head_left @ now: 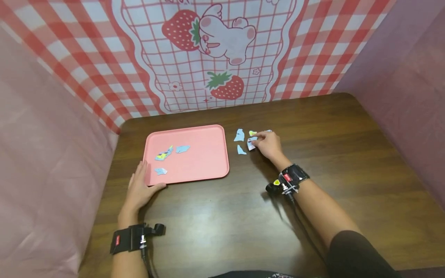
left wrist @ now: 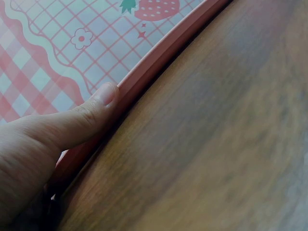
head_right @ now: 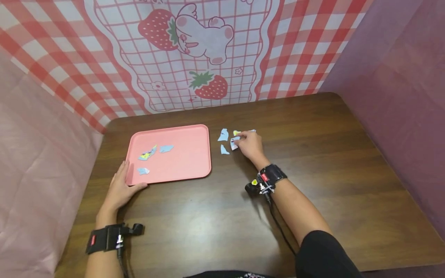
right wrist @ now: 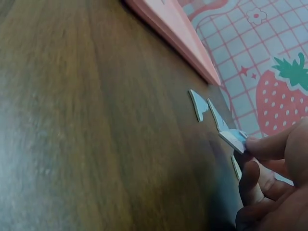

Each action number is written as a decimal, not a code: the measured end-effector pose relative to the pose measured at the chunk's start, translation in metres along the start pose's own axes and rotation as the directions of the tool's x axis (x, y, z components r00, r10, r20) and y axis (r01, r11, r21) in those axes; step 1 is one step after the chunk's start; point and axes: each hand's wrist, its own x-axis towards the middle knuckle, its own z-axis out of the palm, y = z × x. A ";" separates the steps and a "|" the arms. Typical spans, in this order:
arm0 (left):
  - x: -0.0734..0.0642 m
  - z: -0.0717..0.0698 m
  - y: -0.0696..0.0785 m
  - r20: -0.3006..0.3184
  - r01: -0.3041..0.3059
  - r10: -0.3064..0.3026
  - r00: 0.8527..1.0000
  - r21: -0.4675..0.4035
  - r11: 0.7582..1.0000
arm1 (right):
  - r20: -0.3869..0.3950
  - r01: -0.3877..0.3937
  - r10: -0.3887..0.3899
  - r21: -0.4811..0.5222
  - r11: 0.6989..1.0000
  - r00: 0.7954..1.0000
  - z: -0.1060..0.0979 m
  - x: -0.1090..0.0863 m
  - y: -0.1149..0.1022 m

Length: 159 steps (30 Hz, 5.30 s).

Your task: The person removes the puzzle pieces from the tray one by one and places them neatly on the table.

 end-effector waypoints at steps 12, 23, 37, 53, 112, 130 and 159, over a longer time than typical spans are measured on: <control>0.000 -0.003 0.002 0.001 -0.004 0.004 1.000 0.011 1.000 | 0.006 -0.024 0.025 -0.111 0.994 1.000 -0.003 -0.004 0.006; -0.001 -0.002 0.002 0.012 0.008 -0.008 1.000 0.000 1.000 | -0.003 -0.014 0.013 -0.210 0.978 1.000 -0.003 -0.005 0.006; 0.000 -0.001 0.000 0.007 0.007 -0.007 1.000 -0.003 1.000 | -0.041 -0.033 0.026 -0.193 0.981 0.999 0.000 -0.010 0.006; 0.000 -0.003 0.001 0.012 0.022 -0.022 1.000 -0.015 1.000 | -0.074 -0.005 -0.009 -0.180 0.984 0.997 0.003 -0.010 0.006; -0.010 0.004 -0.002 -0.035 0.024 -0.025 0.999 -0.023 0.999 | 0.096 0.215 -0.203 -0.127 0.968 0.974 0.091 -0.021 -0.112; -0.018 0.000 0.001 -0.108 -0.049 0.050 0.993 0.006 0.999 | 0.121 0.186 -0.170 -0.144 0.972 0.978 0.103 -0.034 -0.119; -0.012 -0.004 0.003 -0.160 -0.092 0.092 0.983 0.011 0.996 | 0.182 0.257 -0.230 -0.142 0.956 0.956 0.145 -0.023 -0.153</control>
